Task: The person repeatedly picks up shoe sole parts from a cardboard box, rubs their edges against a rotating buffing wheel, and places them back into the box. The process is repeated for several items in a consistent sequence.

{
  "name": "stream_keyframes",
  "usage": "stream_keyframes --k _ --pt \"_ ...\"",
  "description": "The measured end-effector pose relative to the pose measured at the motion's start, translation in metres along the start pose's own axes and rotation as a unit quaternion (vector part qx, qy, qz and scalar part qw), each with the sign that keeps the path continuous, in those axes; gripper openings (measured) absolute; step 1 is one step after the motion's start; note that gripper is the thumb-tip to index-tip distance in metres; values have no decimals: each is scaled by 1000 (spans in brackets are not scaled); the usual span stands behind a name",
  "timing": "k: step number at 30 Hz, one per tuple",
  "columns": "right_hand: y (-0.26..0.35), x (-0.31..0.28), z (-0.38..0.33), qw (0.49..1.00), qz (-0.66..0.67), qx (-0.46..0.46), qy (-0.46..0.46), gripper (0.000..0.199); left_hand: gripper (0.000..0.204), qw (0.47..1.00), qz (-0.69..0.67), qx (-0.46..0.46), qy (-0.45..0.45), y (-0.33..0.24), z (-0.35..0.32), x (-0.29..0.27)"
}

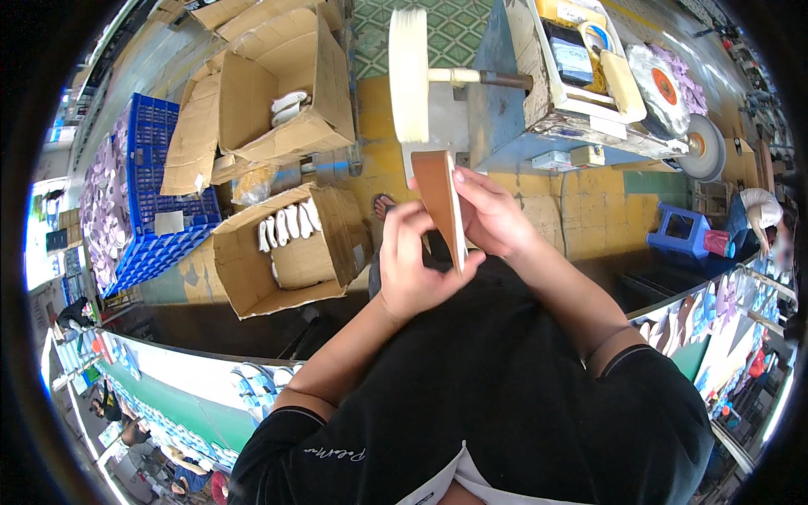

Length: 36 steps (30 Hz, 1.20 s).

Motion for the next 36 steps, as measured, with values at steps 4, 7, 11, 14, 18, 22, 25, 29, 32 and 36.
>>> stream_keyframes --k 4,7,11,14,18,22,25,29,32,36 --pt "-46 -61 41 992 37 75 -90 51 69 977 -29 -201 62 74 -7 32" --pt "-60 -100 74 980 24 98 -171 52 67 971 -13 -229 65 111 -3 45" --pt "-69 -121 109 977 61 93 -182 51 62 968 5 -244 63 147 12 58" --pt "-76 -128 117 964 105 115 -214 49 58 962 13 -262 78 160 20 65" --pt "-70 -116 103 976 86 109 -169 49 56 973 17 -225 54 144 20 56" --pt "-70 -114 98 969 103 108 -198 48 54 977 21 -208 41 138 23 55" --pt "-66 -121 106 960 88 107 -245 49 53 963 15 -257 76 151 31 62" --pt "-59 -94 83 975 83 116 -169 49 49 978 5 -202 55 117 28 42" --pt "-26 -65 43 991 24 60 -116 51 61 989 -27 -129 73 74 8 21" --pt "26 -28 -5 988 -109 -77 -80 58 91 897 -360 -252 43 65 -30 14"
Point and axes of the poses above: each hand's wrist, its own z-axis towards the middle knuckle, its own x-axis out of the palm, y = z × x, the point moved 9 cm from there along z, towards the middle knuckle
